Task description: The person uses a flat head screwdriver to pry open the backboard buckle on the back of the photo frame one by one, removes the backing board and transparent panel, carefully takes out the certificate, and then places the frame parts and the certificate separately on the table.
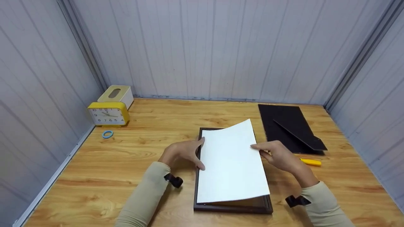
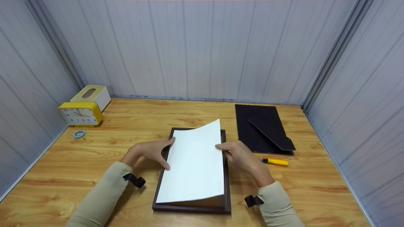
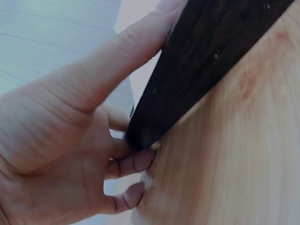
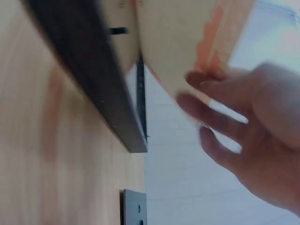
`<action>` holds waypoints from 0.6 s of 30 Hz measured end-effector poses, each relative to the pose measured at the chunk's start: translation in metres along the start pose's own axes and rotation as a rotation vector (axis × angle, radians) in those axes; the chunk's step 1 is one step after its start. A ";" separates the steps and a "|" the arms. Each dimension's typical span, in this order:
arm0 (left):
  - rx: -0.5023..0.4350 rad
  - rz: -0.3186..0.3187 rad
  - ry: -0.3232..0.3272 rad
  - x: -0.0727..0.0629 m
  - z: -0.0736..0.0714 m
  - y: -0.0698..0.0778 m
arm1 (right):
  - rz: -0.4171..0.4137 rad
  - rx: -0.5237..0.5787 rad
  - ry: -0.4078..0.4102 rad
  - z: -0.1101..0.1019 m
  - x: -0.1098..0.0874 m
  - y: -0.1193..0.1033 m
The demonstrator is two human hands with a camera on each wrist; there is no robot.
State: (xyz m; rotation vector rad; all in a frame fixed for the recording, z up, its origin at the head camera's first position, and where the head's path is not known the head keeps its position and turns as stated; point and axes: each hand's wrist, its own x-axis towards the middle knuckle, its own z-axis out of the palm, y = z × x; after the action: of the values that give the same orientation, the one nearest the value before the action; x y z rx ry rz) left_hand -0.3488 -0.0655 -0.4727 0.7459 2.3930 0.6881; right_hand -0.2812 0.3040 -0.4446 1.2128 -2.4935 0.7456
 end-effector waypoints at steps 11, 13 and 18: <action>-0.050 0.069 0.024 -0.002 -0.006 -0.011 | -0.257 -0.352 0.359 0.009 0.008 0.001; -0.054 0.072 0.034 -0.001 -0.007 -0.013 | -0.290 -0.239 0.428 0.005 0.008 0.003; -0.051 0.073 0.056 0.000 -0.007 -0.016 | -0.190 0.101 0.654 -0.003 0.004 0.001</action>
State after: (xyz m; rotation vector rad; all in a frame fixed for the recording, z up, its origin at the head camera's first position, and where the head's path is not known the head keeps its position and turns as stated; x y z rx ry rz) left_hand -0.3587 -0.0795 -0.4769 0.8054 2.3992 0.8067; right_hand -0.2847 0.3034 -0.4402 1.0047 -1.8041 1.0260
